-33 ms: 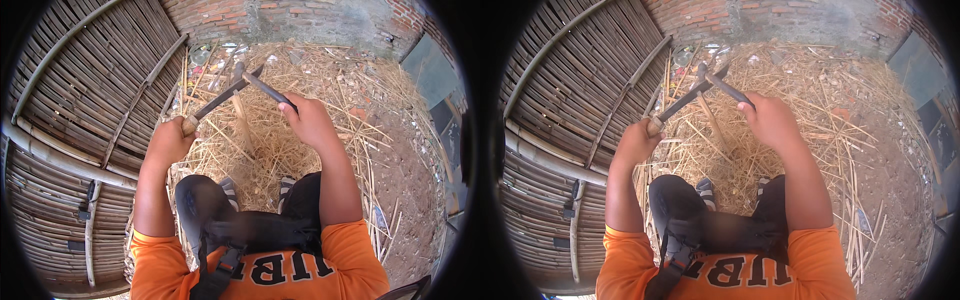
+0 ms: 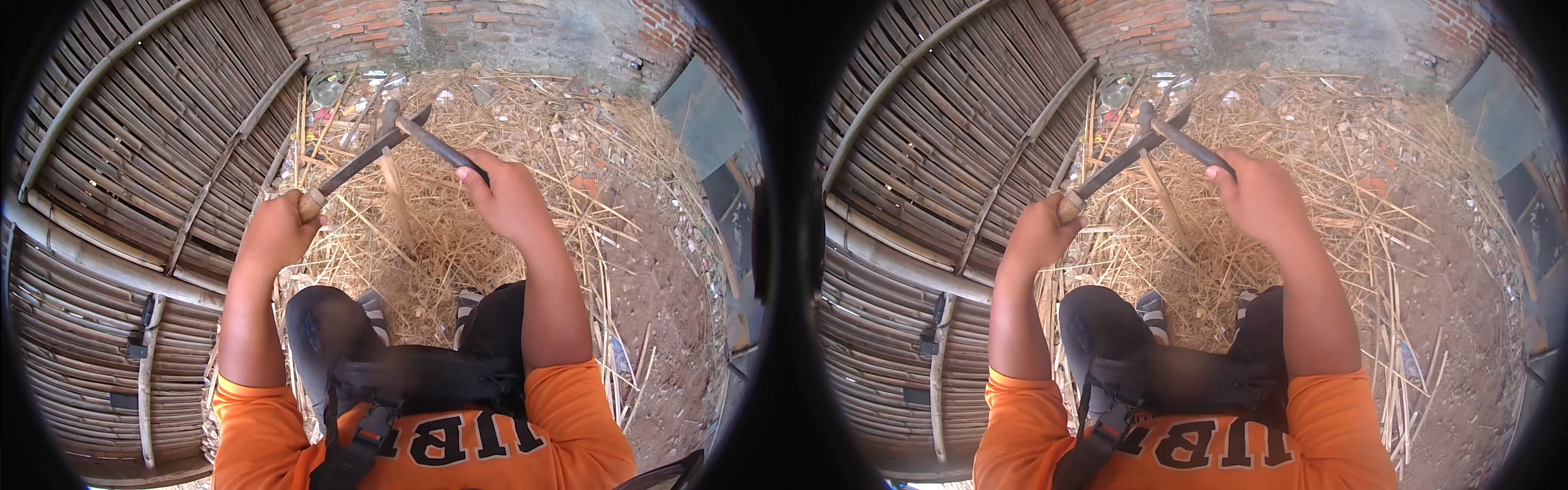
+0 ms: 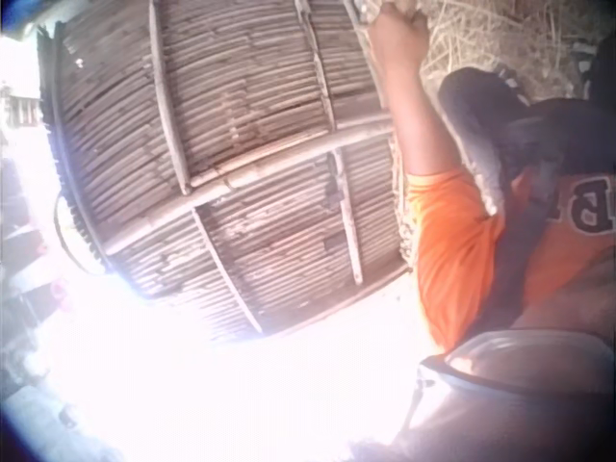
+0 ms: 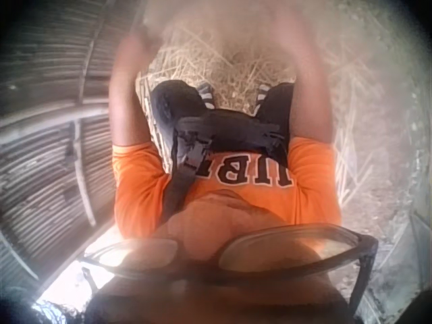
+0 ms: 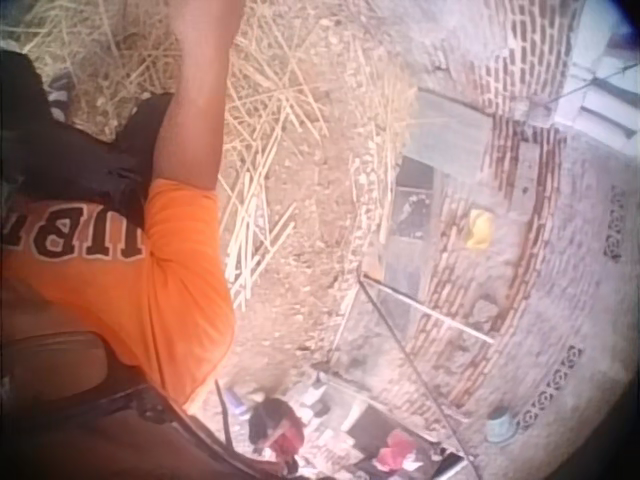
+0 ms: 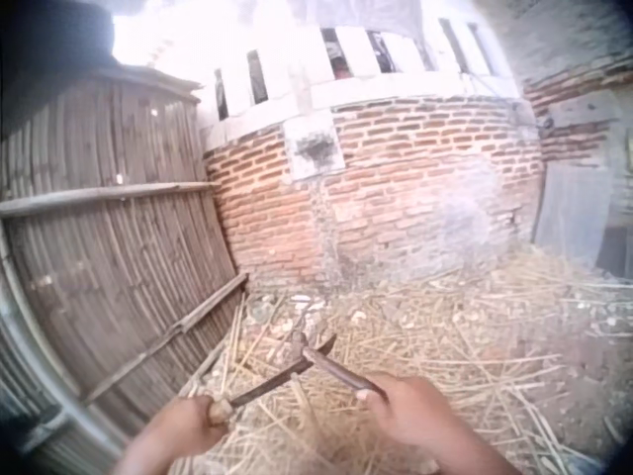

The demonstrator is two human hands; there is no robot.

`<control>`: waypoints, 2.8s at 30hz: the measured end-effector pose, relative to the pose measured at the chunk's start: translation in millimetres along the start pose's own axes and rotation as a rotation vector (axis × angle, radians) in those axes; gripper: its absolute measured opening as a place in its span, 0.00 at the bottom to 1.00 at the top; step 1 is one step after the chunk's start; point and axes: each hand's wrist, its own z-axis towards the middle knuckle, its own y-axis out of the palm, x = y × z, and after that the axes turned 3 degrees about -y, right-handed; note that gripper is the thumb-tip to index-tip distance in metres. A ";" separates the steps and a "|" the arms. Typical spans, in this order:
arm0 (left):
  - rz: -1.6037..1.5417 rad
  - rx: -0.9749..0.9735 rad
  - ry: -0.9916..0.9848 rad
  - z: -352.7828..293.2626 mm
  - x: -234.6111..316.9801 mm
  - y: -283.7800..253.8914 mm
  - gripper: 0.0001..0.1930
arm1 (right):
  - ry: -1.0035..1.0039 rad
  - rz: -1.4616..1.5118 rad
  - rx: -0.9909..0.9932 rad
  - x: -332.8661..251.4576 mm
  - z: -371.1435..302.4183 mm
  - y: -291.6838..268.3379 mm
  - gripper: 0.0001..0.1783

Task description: The person splits a piece of bamboo by holding a blade against the end and striking the back of the blade with a hammer.

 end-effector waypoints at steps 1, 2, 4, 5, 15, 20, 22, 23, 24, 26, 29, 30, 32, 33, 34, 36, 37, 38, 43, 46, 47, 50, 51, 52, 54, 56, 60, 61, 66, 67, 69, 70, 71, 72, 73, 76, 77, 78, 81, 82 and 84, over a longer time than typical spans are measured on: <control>-0.012 0.011 0.000 0.4 1.5 1.6 0.20 | 0.057 0.092 0.034 -1.7 -4.2 -6.9 0.21; -0.004 0.004 -0.007 0.0 0.7 2.6 0.20 | 0.034 0.138 0.134 -2.8 -4.4 -7.5 0.22; 0.015 -0.010 -0.020 2.5 -0.8 2.6 0.20 | -0.012 0.230 0.334 -1.0 -4.5 -6.6 0.23; -0.003 -0.021 -0.039 5.6 -1.8 3.3 0.20 | -0.054 0.262 0.423 0.3 -3.7 -8.2 0.24; -0.006 -0.008 -0.068 13.5 -17.7 7.5 0.21 | -0.005 0.116 0.245 8.5 -0.9 0.4 0.22; -0.039 -0.031 -0.105 9.0 -3.5 9.1 0.21 | -0.060 0.207 0.394 3.0 5.4 12.8 0.21; -0.038 0.002 -0.113 7.9 -4.9 12.9 0.21 | 0.043 0.010 0.148 4.5 6.0 14.6 0.21; -0.035 0.021 -0.118 8.1 -6.3 14.1 0.21 | 0.013 0.019 0.148 4.3 5.1 14.6 0.21; -0.033 0.013 -0.124 9.4 -9.3 15.1 0.21 | 0.023 0.058 0.175 2.0 3.2 12.6 0.21; -0.028 -0.006 -0.131 13.9 -14.8 17.0 0.21 | 0.048 0.133 0.232 -4.5 -0.7 5.5 0.22; -0.008 0.008 -0.137 12.5 -11.3 17.8 0.20 | -0.120 0.241 0.526 -2.6 3.2 8.5 0.22; -0.023 0.004 -0.124 11.9 -9.1 18.4 0.20 | -0.136 0.246 0.544 -2.6 4.3 12.0 0.22; -0.055 0.002 -0.101 9.6 -4.0 18.7 0.20 | -0.173 0.257 0.579 -3.6 7.1 19.3 0.22; -0.059 0.003 -0.105 8.9 -1.7 20.3 0.20 | -0.133 0.141 0.490 2.3 6.8 20.3 0.21; -0.062 0.005 -0.108 8.6 0.7 22.4 0.20 | -0.086 0.107 0.397 5.2 5.2 21.1 0.21; -0.071 0.010 -0.110 11.0 2.2 21.7 0.20 | 0.002 0.037 0.228 7.7 4.8 19.7 0.22; -0.076 0.007 -0.114 10.7 0.8 21.3 0.20 | -0.021 0.098 0.289 7.9 5.0 20.2 0.22; -0.082 -0.006 -0.121 9.5 -1.0 23.8 0.19 | -0.026 0.126 0.341 6.6 4.4 18.2 0.22; -0.068 0.019 -0.076 6.9 2.2 27.6 0.19 | -0.188 0.234 0.571 8.8 8.4 14.9 0.23; -0.052 0.004 -0.095 5.2 4.7 26.4 0.19 | -0.049 0.097 0.291 13.2 9.0 24.2 0.22; -0.049 0.009 -0.085 6.2 5.3 23.9 0.19 | -0.033 0.028 0.212 14.5 12.4 31.9 0.22; -0.033 0.002 -0.081 4.6 8.4 22.7 0.18 | 0.023 0.095 0.200 11.8 9.9 32.7 0.23; -0.033 0.003 -0.082 3.7 8.1 23.7 0.18 | -0.011 0.140 0.289 10.5 9.2 30.5 0.22; -0.033 0.003 -0.083 2.9 7.6 24.6 0.18 | -0.045 0.185 0.378 9.1 8.7 27.4 0.22; -0.030 0.034 -0.068 1.5 7.7 26.9 0.16 | -0.115 0.222 0.469 7.3 7.0 19.1 0.22; -0.028 0.051 -0.058 1.3 7.7 28.1 0.16 | -0.168 0.226 0.500 9.7 6.4 13.5 0.22; -0.024 0.042 -0.062 4.5 5.4 28.8 0.17 | -0.021 -0.099 0.118 25.5 13.8 26.0 0.23; -0.019 0.033 -0.072 4.6 4.3 28.0 0.18 | 0.030 -0.043 0.099 20.9 13.2 22.2 0.23; -0.043 0.049 -0.071 3.6 7.9 30.5 0.16 | -0.151 0.251 0.530 11.8 5.2 9.5 0.24; -0.049 0.065 -0.063 3.5 7.4 31.8 0.16 | -0.207 0.243 0.575 16.4 6.9 11.1 0.23; -0.031 0.066 -0.056 4.8 6.5 30.3 0.16 | 0.027 0.074 0.192 15.4 6.8 6.7 0.23; -0.022 0.066 -0.053 5.4 5.5 29.9 0.16 | 0.142 -0.012 0.000 14.9 6.6 4.8 0.22; -0.022 0.058 -0.066 6.9 4.2 29.3 0.16 | 0.106 -0.005 0.039 14.3 6.0 4.1 0.22; -0.023 0.051 -0.080 8.4 2.2 29.9 0.16 | 0.070 0.003 0.078 14.2 3.8 5.3 0.22; -0.023 0.043 -0.094 9.2 1.3 28.7 0.16 | 0.033 0.012 0.116 13.3 2.8 5.6 0.21; -0.019 0.047 -0.103 6.9 4.9 28.5 0.16 | -0.031 0.152 0.352 12.1 2.4 8.0 0.21; -0.021 0.038 -0.105 6.1 5.5 28.8 0.17 | -0.080 0.185 0.425 11.3 2.8 8.7 0.22; -0.024 0.028 -0.108 5.8 6.3 28.6 0.18 | -0.130 0.219 0.498 9.4 4.1 8.7 0.22; -0.026 0.018 -0.110 6.6 4.2 30.1 0.19 | 0.036 0.136 0.279 4.6 4.9 4.1 0.22; -0.025 0.018 -0.109 7.0 2.1 31.4 0.19 | 0.143 0.077 0.132 3.4 5.0 2.8 0.23; -0.012 0.061 -0.109 10.1 -7.7 34.6 0.19 | 0.076 -0.012 0.037 16.7 4.9 11.2 0.22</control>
